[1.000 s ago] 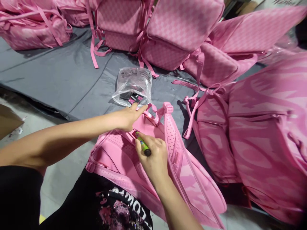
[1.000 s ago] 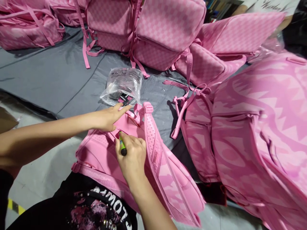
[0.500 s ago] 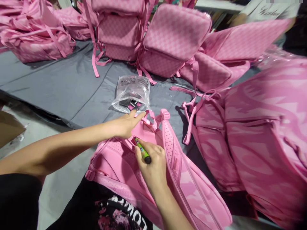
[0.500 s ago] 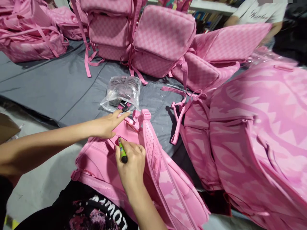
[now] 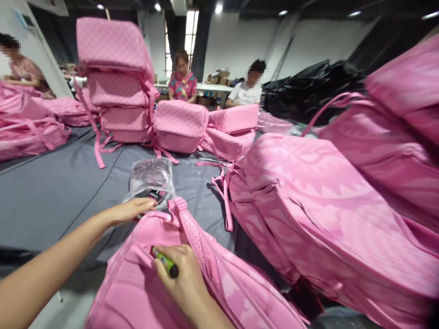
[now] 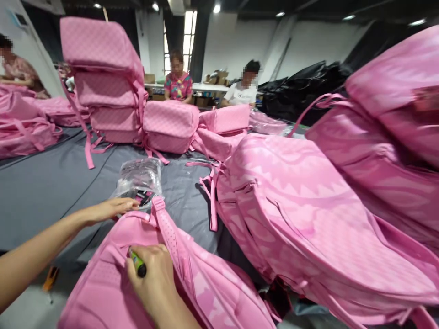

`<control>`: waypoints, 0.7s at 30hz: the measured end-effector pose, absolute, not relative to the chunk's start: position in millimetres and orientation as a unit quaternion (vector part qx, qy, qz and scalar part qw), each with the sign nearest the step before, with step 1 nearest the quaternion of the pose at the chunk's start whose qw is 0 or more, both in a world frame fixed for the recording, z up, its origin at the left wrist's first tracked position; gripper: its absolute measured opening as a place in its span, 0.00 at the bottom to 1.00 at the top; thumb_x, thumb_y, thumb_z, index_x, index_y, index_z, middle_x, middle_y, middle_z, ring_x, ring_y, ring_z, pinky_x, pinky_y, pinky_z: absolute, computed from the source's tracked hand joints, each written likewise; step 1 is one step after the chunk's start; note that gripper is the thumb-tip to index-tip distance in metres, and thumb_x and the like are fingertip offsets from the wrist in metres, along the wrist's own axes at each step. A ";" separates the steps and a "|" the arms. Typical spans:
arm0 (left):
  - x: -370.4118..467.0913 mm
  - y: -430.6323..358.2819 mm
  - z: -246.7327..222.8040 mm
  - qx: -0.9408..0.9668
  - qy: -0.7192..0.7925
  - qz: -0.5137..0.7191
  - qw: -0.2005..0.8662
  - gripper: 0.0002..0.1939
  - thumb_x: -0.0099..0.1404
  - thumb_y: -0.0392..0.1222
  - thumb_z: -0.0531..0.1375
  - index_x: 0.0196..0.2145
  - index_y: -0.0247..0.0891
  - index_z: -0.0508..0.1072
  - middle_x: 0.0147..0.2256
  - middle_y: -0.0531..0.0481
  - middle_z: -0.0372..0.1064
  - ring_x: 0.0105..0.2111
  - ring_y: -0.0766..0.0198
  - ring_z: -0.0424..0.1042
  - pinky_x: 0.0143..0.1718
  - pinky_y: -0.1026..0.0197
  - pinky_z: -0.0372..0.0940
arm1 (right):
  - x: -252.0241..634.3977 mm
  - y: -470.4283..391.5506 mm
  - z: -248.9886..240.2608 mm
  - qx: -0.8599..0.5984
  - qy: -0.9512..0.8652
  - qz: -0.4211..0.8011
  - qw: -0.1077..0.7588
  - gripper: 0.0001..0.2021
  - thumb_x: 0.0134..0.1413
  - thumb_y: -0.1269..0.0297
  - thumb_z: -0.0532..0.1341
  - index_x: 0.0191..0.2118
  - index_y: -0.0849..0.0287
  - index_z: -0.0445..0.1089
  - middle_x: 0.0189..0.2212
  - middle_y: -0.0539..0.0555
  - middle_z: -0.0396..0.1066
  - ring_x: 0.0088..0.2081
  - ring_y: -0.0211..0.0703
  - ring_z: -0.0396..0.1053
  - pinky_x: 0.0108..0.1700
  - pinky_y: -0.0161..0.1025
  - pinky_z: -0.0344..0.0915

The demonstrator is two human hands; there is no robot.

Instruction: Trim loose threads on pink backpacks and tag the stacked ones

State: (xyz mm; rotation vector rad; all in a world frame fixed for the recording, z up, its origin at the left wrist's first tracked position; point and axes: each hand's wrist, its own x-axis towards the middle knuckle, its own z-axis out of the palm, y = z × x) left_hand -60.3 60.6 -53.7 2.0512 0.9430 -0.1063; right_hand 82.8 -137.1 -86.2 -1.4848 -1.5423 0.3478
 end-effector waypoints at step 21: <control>-42.3 132.7 -172.5 0.915 0.328 0.232 0.024 0.16 0.65 0.34 0.51 0.44 0.33 0.76 0.49 0.34 0.74 0.49 0.52 0.74 0.53 0.47 0.68 | 86.7 -131.3 -98.4 -0.598 -0.633 0.245 0.427 0.10 0.47 0.71 0.63 0.35 0.52 0.78 0.30 0.47 0.79 0.33 0.40 0.75 0.42 0.36 0.61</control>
